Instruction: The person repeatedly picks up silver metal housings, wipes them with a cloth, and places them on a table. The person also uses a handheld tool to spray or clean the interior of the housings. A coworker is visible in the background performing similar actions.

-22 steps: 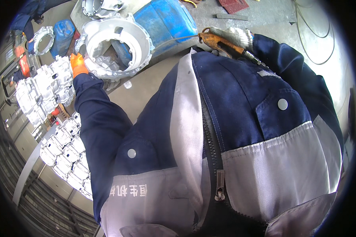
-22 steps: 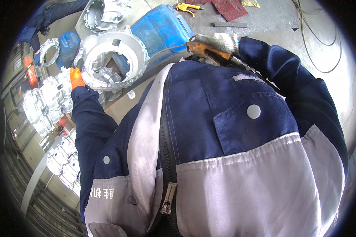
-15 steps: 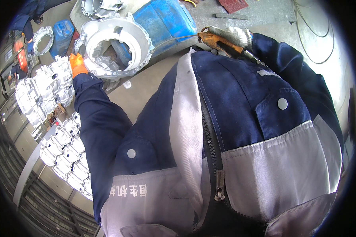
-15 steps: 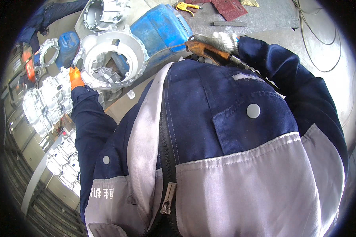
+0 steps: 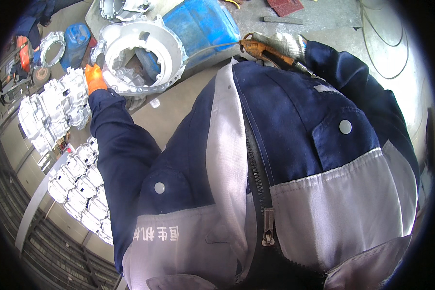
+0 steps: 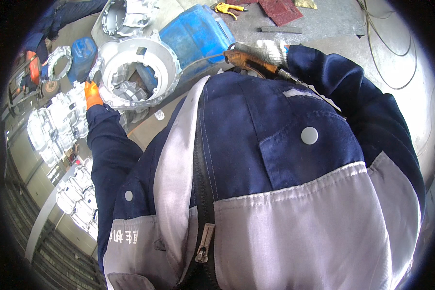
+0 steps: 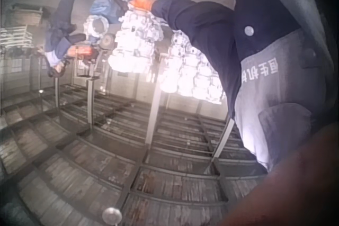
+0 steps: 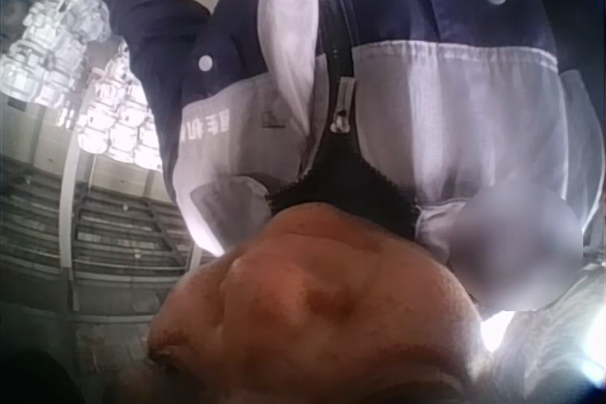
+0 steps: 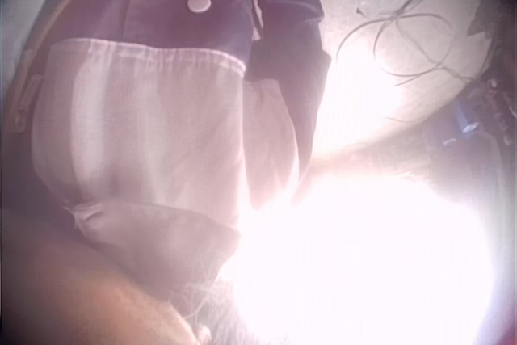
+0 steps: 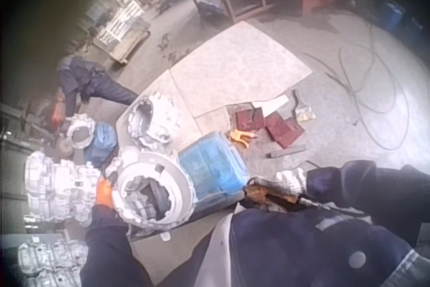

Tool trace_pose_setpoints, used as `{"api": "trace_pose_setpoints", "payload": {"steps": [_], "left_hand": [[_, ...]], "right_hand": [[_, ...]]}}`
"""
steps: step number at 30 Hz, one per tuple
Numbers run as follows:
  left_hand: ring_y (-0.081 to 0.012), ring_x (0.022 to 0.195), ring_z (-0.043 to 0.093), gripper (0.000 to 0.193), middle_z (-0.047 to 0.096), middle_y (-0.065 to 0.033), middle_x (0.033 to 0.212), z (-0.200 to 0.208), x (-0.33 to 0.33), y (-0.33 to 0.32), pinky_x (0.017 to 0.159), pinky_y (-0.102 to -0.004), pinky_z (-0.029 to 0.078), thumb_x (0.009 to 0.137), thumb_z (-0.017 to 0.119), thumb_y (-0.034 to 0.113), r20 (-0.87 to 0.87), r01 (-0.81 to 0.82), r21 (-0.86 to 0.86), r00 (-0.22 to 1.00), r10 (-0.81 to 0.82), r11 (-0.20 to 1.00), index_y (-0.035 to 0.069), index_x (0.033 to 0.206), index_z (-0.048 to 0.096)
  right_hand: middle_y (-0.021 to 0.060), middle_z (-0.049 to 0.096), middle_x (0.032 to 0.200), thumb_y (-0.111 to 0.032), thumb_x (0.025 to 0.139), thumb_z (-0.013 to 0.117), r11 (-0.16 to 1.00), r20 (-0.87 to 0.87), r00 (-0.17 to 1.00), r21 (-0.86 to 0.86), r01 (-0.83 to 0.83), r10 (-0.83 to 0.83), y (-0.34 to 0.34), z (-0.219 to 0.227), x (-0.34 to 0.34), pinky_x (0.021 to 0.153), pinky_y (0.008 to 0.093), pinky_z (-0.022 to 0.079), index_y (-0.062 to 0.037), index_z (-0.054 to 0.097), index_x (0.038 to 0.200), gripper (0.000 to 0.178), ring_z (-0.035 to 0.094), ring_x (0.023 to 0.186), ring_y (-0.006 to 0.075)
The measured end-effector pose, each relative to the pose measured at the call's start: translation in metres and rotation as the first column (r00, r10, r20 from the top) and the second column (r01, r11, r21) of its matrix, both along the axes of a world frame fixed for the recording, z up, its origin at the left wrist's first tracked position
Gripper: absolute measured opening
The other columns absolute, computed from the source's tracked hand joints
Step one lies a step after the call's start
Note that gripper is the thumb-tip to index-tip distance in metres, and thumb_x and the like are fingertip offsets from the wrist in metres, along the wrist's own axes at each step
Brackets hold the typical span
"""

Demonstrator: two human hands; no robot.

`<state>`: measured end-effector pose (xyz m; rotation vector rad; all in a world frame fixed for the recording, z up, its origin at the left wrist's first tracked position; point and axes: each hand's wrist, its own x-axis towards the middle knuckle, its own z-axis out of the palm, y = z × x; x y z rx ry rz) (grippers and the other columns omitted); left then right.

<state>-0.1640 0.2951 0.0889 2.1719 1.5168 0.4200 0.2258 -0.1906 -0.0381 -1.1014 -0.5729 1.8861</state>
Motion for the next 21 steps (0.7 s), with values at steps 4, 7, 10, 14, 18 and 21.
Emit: {"api": "trace_pose_setpoints", "payload": {"steps": [4,7,10,14,18,21], "left_hand": [[-0.0266,0.083,0.056,0.072,0.064,-0.0164,0.094,-0.017,-0.020,0.024,0.077,-0.0353,0.043,0.069,0.068,0.054,-0.013,0.035,0.061,0.999,-0.034,0.998,-0.008,0.105,0.058],[-0.0261,0.083,0.056,0.069,0.064,-0.0161,0.095,-0.032,-0.027,0.042,0.077,-0.0353,0.043,0.070,0.069,0.051,-0.104,0.029,0.132,0.994,-0.015,0.991,-0.008,0.104,0.058],[-0.0267,0.085,0.057,0.065,0.064,-0.0171,0.096,-0.034,-0.030,0.041,0.077,-0.0355,0.043,0.071,0.068,0.048,-0.077,0.027,0.075,0.997,-0.021,0.997,-0.007,0.103,0.059],[-0.0251,0.083,0.056,0.059,0.064,-0.0175,0.095,-0.033,-0.031,0.039,0.076,-0.0353,0.043,0.073,0.066,0.044,-0.083,-0.039,0.042,0.996,0.043,0.998,-0.007,0.103,0.059],[-0.0222,0.079,0.054,0.055,0.064,-0.0152,0.091,-0.044,-0.045,0.061,0.073,-0.0346,0.043,0.074,0.065,0.042,0.013,0.019,0.045,1.000,-0.020,0.999,-0.006,0.101,0.059],[-0.0231,0.077,0.054,0.055,0.063,-0.0150,0.088,-0.052,-0.053,0.071,0.071,-0.0351,0.043,0.074,0.065,0.042,-0.011,-0.037,0.002,0.999,0.037,0.999,-0.005,0.100,0.059]], "right_hand": [[0.0149,0.054,0.118,-0.027,0.094,0.044,0.997,-0.412,0.908,-0.058,0.053,-0.072,0.008,-0.018,-0.003,0.080,0.0240,0.052,-0.0039,0.049,0.123,0.038,0.060,0.098,0.0172],[0.0148,0.055,0.118,-0.027,0.095,0.043,0.993,-0.332,0.939,-0.107,0.053,-0.086,0.006,-0.017,-0.002,0.080,0.0237,0.053,-0.0039,0.049,0.123,0.037,0.060,0.097,0.0172],[0.0146,0.055,0.117,-0.027,0.095,0.043,0.989,-0.314,0.945,-0.140,0.052,-0.095,0.004,-0.008,-0.002,0.080,0.0235,0.053,-0.0039,0.049,0.123,0.037,0.060,0.096,0.0172],[0.0144,0.055,0.117,-0.026,0.095,0.042,0.978,-0.279,0.955,-0.201,0.049,-0.105,0.007,0.009,0.000,0.079,0.0232,0.053,-0.0039,0.050,0.123,0.036,0.061,0.096,0.0172],[0.0142,0.055,0.117,-0.026,0.095,0.041,0.947,-0.237,0.963,-0.316,0.051,-0.131,0.010,0.030,0.001,0.079,0.0228,0.053,-0.0038,0.050,0.122,0.036,0.061,0.095,0.0173],[0.0139,0.054,0.118,-0.025,0.095,0.041,0.931,-0.160,0.975,-0.353,0.092,-0.157,0.008,0.037,-0.002,0.081,0.0225,0.052,-0.0034,0.049,0.123,0.036,0.060,0.097,0.0175]]}}
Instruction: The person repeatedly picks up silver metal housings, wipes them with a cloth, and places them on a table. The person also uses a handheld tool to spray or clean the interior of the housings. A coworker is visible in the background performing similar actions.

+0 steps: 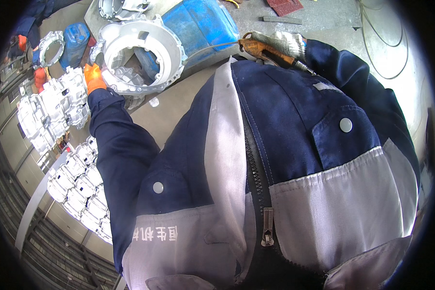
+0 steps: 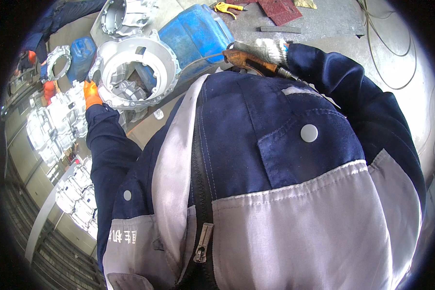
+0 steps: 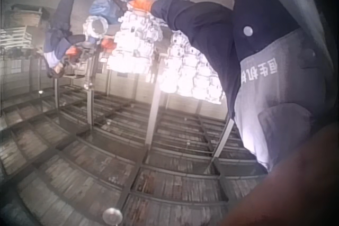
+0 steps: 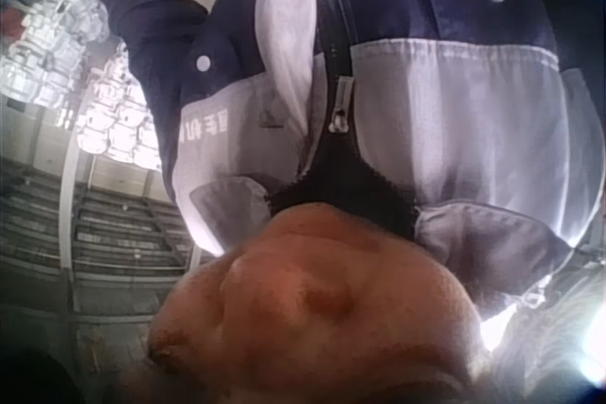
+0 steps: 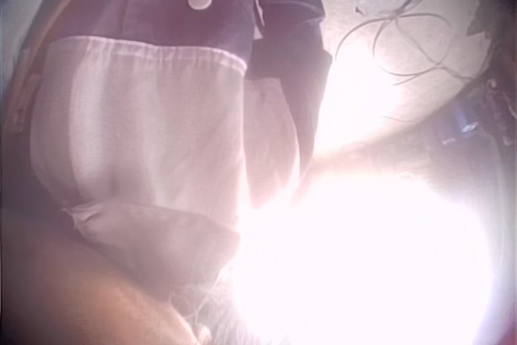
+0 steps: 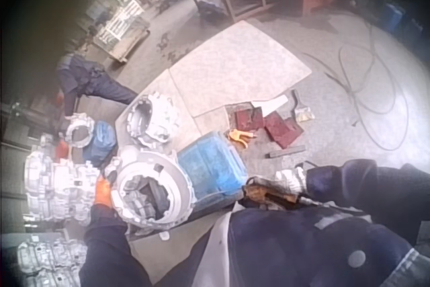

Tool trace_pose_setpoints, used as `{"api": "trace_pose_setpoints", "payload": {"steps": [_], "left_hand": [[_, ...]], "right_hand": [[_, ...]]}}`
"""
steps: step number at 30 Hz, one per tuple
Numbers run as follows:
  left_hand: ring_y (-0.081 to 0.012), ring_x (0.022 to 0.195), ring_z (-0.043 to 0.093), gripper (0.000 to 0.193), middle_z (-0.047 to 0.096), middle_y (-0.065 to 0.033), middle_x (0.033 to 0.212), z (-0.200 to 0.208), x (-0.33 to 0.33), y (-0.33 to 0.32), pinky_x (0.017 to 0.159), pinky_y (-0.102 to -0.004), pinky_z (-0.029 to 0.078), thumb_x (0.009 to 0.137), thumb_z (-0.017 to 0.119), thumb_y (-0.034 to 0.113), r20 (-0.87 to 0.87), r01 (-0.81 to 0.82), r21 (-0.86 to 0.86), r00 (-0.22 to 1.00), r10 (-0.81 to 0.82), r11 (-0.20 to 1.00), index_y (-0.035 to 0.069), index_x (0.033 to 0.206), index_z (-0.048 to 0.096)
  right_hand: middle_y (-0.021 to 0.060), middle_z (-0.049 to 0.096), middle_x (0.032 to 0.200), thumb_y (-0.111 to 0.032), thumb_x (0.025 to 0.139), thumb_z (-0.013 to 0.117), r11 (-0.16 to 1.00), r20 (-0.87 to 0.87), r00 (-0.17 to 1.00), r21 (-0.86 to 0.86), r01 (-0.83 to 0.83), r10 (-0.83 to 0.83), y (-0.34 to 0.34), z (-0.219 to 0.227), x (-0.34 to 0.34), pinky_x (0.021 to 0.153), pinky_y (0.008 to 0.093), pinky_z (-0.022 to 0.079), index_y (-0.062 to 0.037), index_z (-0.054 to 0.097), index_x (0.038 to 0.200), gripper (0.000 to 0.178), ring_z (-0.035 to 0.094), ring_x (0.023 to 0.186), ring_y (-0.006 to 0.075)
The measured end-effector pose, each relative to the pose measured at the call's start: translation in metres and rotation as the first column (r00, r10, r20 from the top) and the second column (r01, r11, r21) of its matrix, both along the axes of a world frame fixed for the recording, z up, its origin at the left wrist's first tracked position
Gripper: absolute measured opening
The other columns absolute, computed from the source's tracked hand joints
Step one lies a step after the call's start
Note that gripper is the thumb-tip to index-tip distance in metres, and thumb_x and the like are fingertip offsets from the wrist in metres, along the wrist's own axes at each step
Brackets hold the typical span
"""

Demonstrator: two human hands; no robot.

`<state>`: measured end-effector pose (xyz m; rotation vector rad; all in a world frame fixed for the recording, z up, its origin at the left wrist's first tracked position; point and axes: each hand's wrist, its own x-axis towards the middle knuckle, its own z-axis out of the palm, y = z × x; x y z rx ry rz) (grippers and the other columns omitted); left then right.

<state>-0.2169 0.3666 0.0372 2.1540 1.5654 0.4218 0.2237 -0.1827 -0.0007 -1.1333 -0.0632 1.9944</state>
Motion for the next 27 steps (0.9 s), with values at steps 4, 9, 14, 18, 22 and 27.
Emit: {"api": "trace_pose_setpoints", "payload": {"steps": [4,9,14,18,22,27], "left_hand": [[-0.0223,0.073,0.053,0.055,0.063,-0.0122,0.085,0.014,0.015,-0.024,0.069,-0.0348,0.043,0.073,0.068,0.043,0.060,0.039,0.005,0.997,-0.040,0.999,-0.004,0.100,0.060],[-0.0173,0.070,0.050,0.057,0.062,-0.0054,0.082,0.052,0.054,-0.078,0.066,-0.0321,0.042,0.068,0.076,0.044,-0.001,0.015,-0.002,1.000,-0.015,1.000,-0.001,0.100,0.062],[-0.0142,0.070,0.050,0.051,0.061,-0.0022,0.083,0.059,0.060,-0.099,0.065,-0.0293,0.041,0.070,0.076,0.039,0.359,0.033,-0.160,0.933,0.027,0.987,0.003,0.102,0.062],[-0.0149,0.071,0.051,0.046,0.062,-0.0037,0.084,0.058,0.061,-0.096,0.067,-0.0301,0.042,0.073,0.074,0.036,0.228,0.025,-0.098,0.974,-0.002,0.995,0.002,0.102,0.062],[-0.0161,0.076,0.053,0.045,0.063,-0.0049,0.090,0.060,0.061,-0.090,0.071,-0.0311,0.042,0.075,0.072,0.035,0.148,0.102,-0.032,0.984,-0.096,0.994,0.001,0.102,0.062],[-0.0157,0.081,0.054,0.052,0.063,-0.0037,0.094,0.055,0.060,-0.084,0.075,-0.0287,0.042,0.072,0.075,0.036,0.132,0.071,-0.073,0.989,-0.061,0.995,0.000,0.106,0.061]], "right_hand": [[0.0136,0.052,0.121,-0.023,0.095,0.041,0.989,-0.047,0.999,0.149,0.013,-0.006,-0.002,-0.016,-0.001,0.085,0.0220,0.050,-0.0027,0.046,0.125,0.037,0.058,0.101,0.0172],[0.0135,0.051,0.120,-0.024,0.096,0.040,0.886,-0.305,0.945,0.461,0.040,0.116,0.000,-0.047,0.006,0.085,0.0214,0.050,-0.0020,0.044,0.126,0.038,0.057,0.102,0.0166],[0.0132,0.053,0.114,-0.028,0.095,0.042,0.953,-0.158,0.985,0.303,-0.015,0.066,-0.001,-0.045,0.009,0.080,0.0215,0.051,-0.0023,0.046,0.124,0.039,0.058,0.095,0.0160],[0.0129,0.055,0.109,-0.032,0.094,0.043,0.962,-0.134,0.990,0.273,-0.004,0.042,-0.002,-0.039,0.005,0.076,0.0216,0.052,-0.0026,0.048,0.122,0.041,0.059,0.090,0.0156],[0.0126,0.056,0.104,-0.036,0.093,0.044,0.962,-0.140,0.990,0.273,0.013,0.027,0.000,-0.040,0.003,0.071,0.0217,0.052,-0.0029,0.050,0.119,0.042,0.059,0.085,0.0152],[0.0122,0.058,0.098,-0.040,0.092,0.045,0.966,-0.128,0.992,0.257,0.031,0.002,0.003,-0.032,-0.001,0.066,0.0218,0.053,-0.0032,0.052,0.117,0.045,0.060,0.079,0.0146]]}}
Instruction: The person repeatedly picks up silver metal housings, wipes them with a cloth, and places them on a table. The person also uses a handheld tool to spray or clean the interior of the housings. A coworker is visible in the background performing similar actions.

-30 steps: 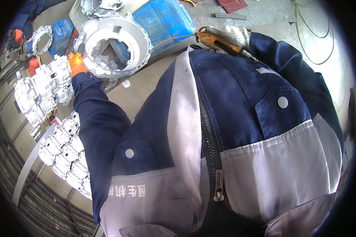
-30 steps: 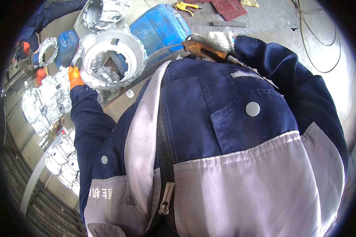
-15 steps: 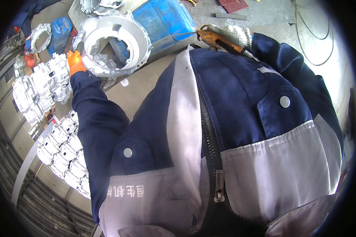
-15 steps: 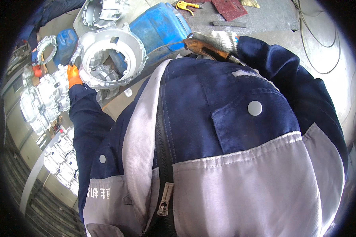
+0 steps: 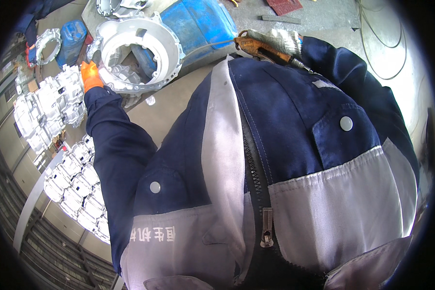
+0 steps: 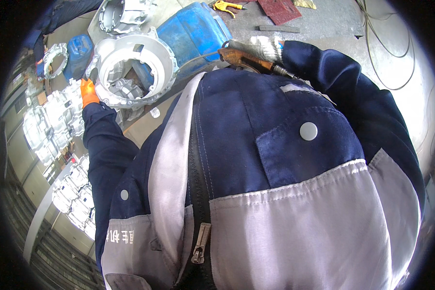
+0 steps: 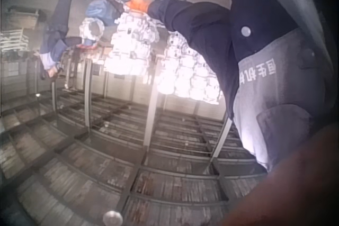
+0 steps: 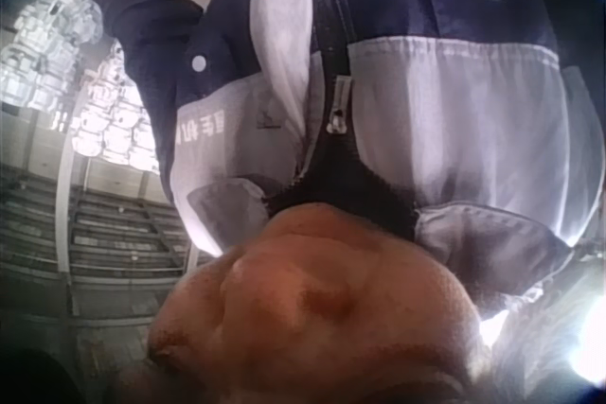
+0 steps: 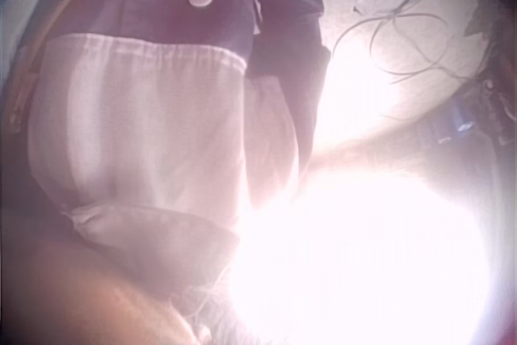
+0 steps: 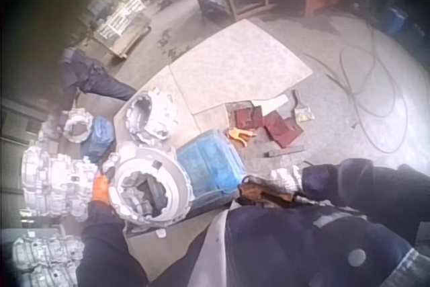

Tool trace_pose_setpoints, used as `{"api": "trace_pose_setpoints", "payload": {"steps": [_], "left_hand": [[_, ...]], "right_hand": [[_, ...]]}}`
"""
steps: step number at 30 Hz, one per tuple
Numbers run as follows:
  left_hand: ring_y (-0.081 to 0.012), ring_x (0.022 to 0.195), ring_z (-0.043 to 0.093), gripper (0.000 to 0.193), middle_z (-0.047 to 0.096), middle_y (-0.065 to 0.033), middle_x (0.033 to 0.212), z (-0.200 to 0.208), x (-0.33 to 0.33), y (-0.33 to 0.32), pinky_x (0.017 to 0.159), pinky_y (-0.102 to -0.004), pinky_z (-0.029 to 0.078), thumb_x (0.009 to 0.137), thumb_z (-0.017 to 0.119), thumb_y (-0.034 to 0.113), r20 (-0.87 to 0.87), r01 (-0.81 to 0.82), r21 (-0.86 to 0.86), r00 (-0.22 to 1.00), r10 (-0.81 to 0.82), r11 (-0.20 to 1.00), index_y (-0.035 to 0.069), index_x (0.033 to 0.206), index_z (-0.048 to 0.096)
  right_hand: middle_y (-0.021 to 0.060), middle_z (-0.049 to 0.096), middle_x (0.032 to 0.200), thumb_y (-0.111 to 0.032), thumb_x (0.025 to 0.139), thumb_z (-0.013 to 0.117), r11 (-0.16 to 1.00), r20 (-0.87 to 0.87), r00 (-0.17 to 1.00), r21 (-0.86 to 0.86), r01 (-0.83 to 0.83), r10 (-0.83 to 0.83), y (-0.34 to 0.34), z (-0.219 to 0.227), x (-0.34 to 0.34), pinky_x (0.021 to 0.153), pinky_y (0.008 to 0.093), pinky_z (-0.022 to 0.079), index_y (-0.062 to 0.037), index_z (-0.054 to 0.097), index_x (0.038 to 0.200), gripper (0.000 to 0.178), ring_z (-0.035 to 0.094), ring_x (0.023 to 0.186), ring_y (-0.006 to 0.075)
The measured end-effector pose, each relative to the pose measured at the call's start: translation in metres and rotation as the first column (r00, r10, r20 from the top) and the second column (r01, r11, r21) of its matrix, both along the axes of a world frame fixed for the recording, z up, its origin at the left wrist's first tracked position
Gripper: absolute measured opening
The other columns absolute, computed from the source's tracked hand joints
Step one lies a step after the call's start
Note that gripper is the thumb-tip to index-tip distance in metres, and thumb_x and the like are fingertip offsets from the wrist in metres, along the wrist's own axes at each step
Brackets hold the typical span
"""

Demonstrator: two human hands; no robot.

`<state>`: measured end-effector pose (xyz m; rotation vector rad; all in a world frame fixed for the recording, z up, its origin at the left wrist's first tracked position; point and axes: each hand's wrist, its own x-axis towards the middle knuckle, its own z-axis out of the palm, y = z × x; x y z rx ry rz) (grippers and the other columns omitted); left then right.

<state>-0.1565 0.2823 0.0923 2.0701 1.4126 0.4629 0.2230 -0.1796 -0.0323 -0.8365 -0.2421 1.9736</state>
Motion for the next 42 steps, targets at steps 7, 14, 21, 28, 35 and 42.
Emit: {"api": "trace_pose_setpoints", "payload": {"steps": [7,14,21,28,35,42], "left_hand": [[-0.0094,0.090,0.055,0.037,0.063,-0.0004,0.100,0.009,0.024,-0.031,0.081,-0.0243,0.042,0.077,0.072,0.013,0.292,0.207,-0.173,0.944,-0.151,0.963,0.003,0.110,0.061],[-0.0092,0.093,0.055,0.036,0.062,0.0003,0.103,0.028,0.030,-0.051,0.083,-0.0241,0.042,0.079,0.070,0.009,0.255,0.245,-0.182,0.947,-0.195,0.952,0.004,0.113,0.059],[-0.0094,0.093,0.055,0.036,0.062,0.0002,0.104,0.028,0.030,-0.043,0.083,-0.0242,0.042,0.079,0.069,0.010,0.238,0.271,-0.164,0.944,-0.229,0.949,0.004,0.114,0.059],[-0.0097,0.093,0.055,0.036,0.061,0.0001,0.104,0.033,0.033,-0.037,0.084,-0.0243,0.042,0.080,0.069,0.011,0.218,0.274,-0.160,0.947,-0.237,0.948,0.004,0.114,0.058],[-0.0099,0.094,0.055,0.036,0.061,-0.0001,0.105,0.034,0.032,-0.035,0.084,-0.0244,0.042,0.080,0.068,0.011,0.214,0.277,-0.159,0.947,-0.241,0.948,0.004,0.115,0.058],[-0.0102,0.094,0.055,0.036,0.061,-0.0002,0.105,0.036,0.033,-0.033,0.084,-0.0245,0.042,0.081,0.067,0.012,0.203,0.279,-0.164,0.948,-0.244,0.946,0.005,0.115,0.057]], "right_hand": [[0.0117,0.061,0.092,-0.045,0.091,0.047,0.971,-0.035,0.985,-0.175,0.160,-0.169,0.000,-0.020,-0.003,0.062,0.0220,0.054,-0.0036,0.055,0.114,0.048,0.061,0.074,0.0137],[0.0108,0.059,0.095,-0.041,0.091,0.051,0.903,0.228,0.875,0.164,0.398,-0.427,0.012,-0.033,-0.022,0.065,0.0179,0.051,-0.0055,0.058,0.110,0.041,0.058,0.078,0.0097],[0.0078,0.059,0.084,-0.046,0.089,0.052,0.946,0.098,0.963,-0.187,0.264,-0.249,0.026,-0.001,-0.007,0.053,0.0170,0.048,-0.0062,0.059,0.106,0.044,0.055,0.066,0.0081],[0.0109,0.061,0.091,-0.047,0.094,0.036,0.961,0.282,0.944,-0.162,0.223,-0.171,0.030,-0.024,-0.013,0.057,0.0251,0.050,-0.0061,0.058,0.110,0.049,0.057,0.070,0.0132],[0.0099,0.061,0.092,-0.046,0.096,0.034,0.936,0.291,0.897,-0.015,0.351,-0.332,0.033,-0.032,-0.027,0.057,0.0251,0.049,-0.0064,0.057,0.110,0.049,0.056,0.071,0.0131],[0.0102,0.060,0.098,-0.043,0.097,0.031,0.979,0.324,0.923,0.081,0.189,-0.205,0.031,-0.051,-0.017,0.067,0.0226,0.050,-0.0062,0.055,0.114,0.047,0.057,0.075,0.0121]]}}
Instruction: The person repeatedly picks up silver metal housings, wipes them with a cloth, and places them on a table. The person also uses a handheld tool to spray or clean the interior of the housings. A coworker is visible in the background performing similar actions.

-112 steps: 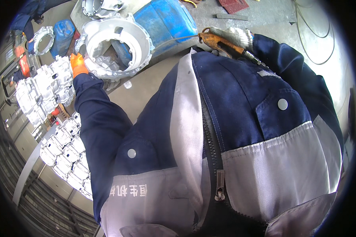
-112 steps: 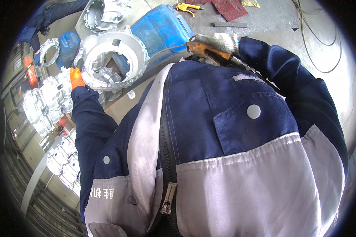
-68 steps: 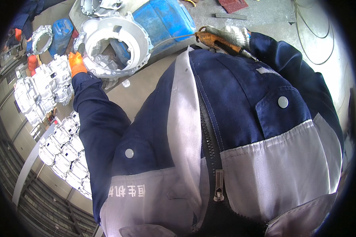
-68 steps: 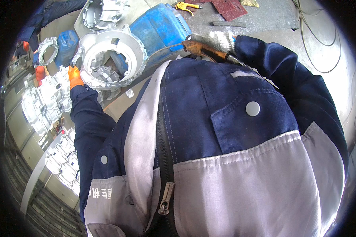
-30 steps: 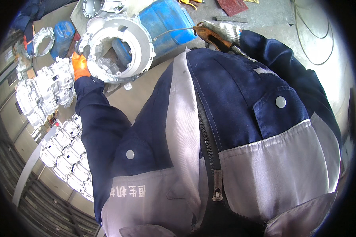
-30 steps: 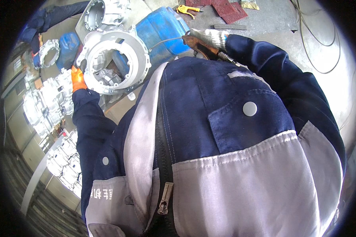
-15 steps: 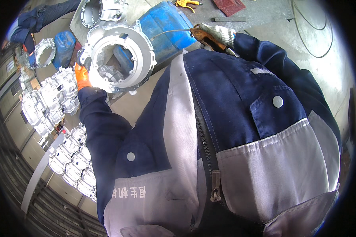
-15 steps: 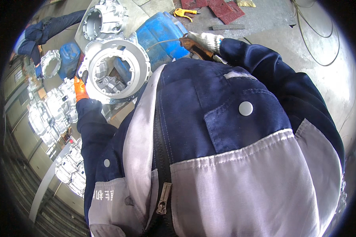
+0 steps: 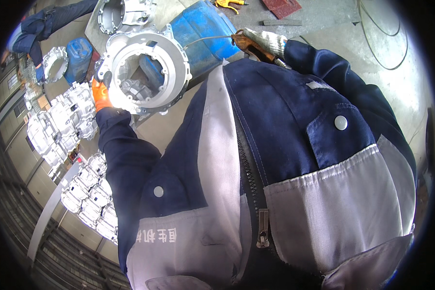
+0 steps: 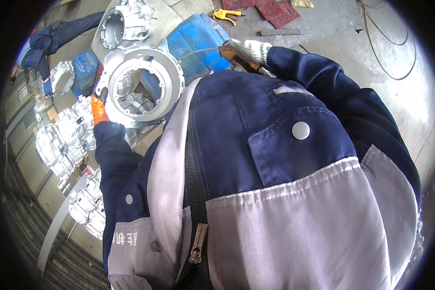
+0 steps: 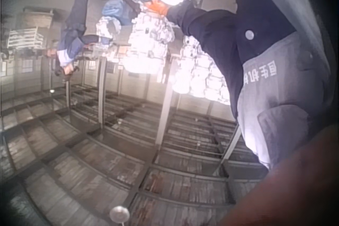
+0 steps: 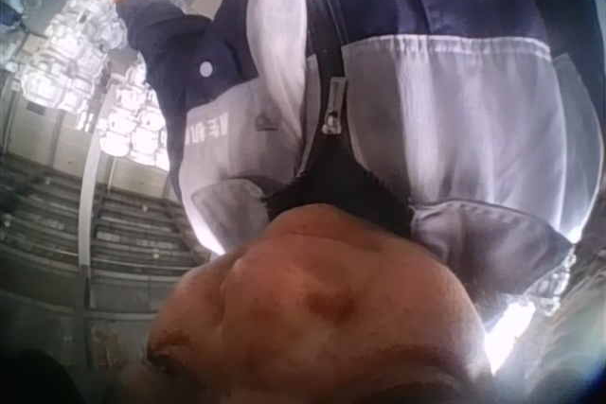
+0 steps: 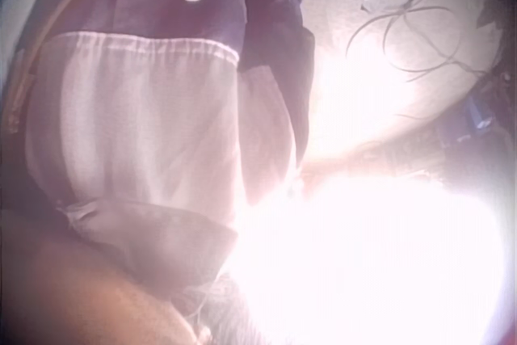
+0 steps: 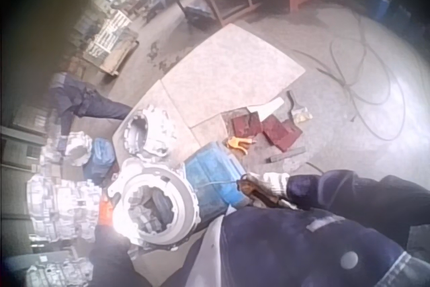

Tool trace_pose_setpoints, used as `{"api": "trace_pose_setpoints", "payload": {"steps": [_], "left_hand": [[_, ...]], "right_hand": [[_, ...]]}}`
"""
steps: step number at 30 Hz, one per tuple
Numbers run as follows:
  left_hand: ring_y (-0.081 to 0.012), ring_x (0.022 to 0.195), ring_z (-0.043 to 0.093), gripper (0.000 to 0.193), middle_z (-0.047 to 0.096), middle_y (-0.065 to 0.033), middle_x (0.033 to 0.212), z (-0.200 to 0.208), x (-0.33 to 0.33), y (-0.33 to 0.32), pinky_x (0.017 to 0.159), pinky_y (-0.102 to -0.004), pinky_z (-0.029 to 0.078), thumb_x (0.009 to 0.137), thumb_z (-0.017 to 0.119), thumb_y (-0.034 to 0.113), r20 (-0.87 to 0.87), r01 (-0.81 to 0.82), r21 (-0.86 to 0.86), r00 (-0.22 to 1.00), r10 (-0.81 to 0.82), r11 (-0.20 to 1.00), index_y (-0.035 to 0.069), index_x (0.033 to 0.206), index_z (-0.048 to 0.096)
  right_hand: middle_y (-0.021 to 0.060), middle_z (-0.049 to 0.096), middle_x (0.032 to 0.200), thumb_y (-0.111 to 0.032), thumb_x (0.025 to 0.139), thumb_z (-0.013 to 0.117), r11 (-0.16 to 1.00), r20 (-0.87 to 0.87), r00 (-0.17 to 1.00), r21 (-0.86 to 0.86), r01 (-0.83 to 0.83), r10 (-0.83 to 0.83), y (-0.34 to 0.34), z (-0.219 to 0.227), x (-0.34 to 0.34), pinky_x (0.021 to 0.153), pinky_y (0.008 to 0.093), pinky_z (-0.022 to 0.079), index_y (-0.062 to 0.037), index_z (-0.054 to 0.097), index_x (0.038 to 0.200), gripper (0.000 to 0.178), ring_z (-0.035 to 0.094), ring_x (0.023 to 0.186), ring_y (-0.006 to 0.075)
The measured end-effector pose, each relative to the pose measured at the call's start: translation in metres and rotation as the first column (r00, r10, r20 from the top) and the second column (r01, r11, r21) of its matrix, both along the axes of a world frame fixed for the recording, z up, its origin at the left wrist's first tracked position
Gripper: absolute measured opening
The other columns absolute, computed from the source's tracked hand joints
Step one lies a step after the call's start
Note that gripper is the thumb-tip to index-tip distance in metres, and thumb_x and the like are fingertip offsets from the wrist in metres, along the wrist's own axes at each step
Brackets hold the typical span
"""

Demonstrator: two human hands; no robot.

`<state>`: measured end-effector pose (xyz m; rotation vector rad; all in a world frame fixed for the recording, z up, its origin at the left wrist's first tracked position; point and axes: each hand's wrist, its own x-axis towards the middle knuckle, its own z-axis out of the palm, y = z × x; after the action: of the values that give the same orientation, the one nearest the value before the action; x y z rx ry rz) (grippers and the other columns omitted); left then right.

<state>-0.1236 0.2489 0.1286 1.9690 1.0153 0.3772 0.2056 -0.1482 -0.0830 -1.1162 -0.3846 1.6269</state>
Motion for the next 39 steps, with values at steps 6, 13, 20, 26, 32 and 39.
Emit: {"api": "trace_pose_setpoints", "payload": {"steps": [6,13,20,26,32,39], "left_hand": [[-0.0104,0.094,0.054,0.036,0.060,-0.0003,0.106,0.001,-0.001,0.003,0.084,-0.0245,0.042,0.081,0.067,0.013,0.004,0.009,-0.005,1.000,-0.009,1.000,0.005,0.116,0.057],[-0.0107,0.095,0.054,0.036,0.060,-0.0005,0.106,0.003,-0.003,0.000,0.084,-0.0246,0.041,0.082,0.066,0.013,-0.004,0.013,-0.005,1.000,-0.013,1.000,0.005,0.116,0.056],[-0.0110,0.095,0.054,0.036,0.060,-0.0006,0.107,0.003,-0.002,-0.001,0.084,-0.0247,0.041,0.083,0.065,0.014,-0.009,0.020,-0.003,1.000,-0.020,1.000,0.005,0.117,0.056],[-0.0112,0.095,0.054,0.037,0.059,-0.0007,0.107,0.001,-0.003,-0.002,0.084,-0.0248,0.041,0.083,0.065,0.015,-0.017,0.033,0.000,0.999,-0.033,0.999,0.005,0.117,0.056],[-0.0114,0.095,0.054,0.037,0.059,-0.0008,0.108,-0.005,-0.003,0.002,0.084,-0.0249,0.041,0.084,0.064,0.015,-0.023,0.070,0.013,0.997,-0.070,0.997,0.005,0.118,0.055],[-0.0117,0.096,0.054,0.037,0.059,-0.0010,0.108,-0.008,-0.005,-0.001,0.084,-0.0250,0.041,0.084,0.063,0.016,-0.053,0.125,0.052,0.991,-0.123,0.991,0.005,0.118,0.055]], "right_hand": [[0.0080,0.059,0.096,-0.043,0.095,0.037,0.985,-0.220,0.961,-0.039,0.166,-0.170,0.000,-0.015,-0.010,0.066,0.0218,0.049,-0.0059,0.055,0.113,0.045,0.056,0.075,0.0118],[0.0093,0.060,0.097,-0.044,0.096,0.034,0.998,-0.248,0.968,-0.068,0.012,-0.028,0.000,0.004,0.001,0.067,0.0221,0.050,-0.0063,0.054,0.116,0.047,0.058,0.077,0.0127],[0.0082,0.059,0.092,-0.045,0.094,0.039,0.999,-0.215,0.976,-0.044,0.033,-0.041,0.003,0.001,0.000,0.065,0.0224,0.049,-0.0073,0.054,0.115,0.046,0.057,0.075,0.0127],[0.0073,0.058,0.088,-0.046,0.092,0.044,0.999,-0.159,0.986,0.006,0.048,-0.046,0.006,-0.006,-0.005,0.063,0.0227,0.049,-0.0083,0.054,0.115,0.045,0.057,0.073,0.0127],[0.0061,0.060,0.083,-0.057,0.087,0.046,0.988,-0.131,0.984,-0.115,0.104,-0.119,0.000,0.048,0.012,0.056,0.0245,0.048,-0.0089,0.059,0.105,0.053,0.057,0.066,0.0137],[0.0136,0.063,0.086,-0.059,0.089,0.037,0.980,0.280,0.960,-0.183,0.075,-0.021,0.010,0.088,0.023,0.054,0.0251,0.052,-0.0031,0.056,0.108,0.062,0.062,0.063,0.0187]]}}
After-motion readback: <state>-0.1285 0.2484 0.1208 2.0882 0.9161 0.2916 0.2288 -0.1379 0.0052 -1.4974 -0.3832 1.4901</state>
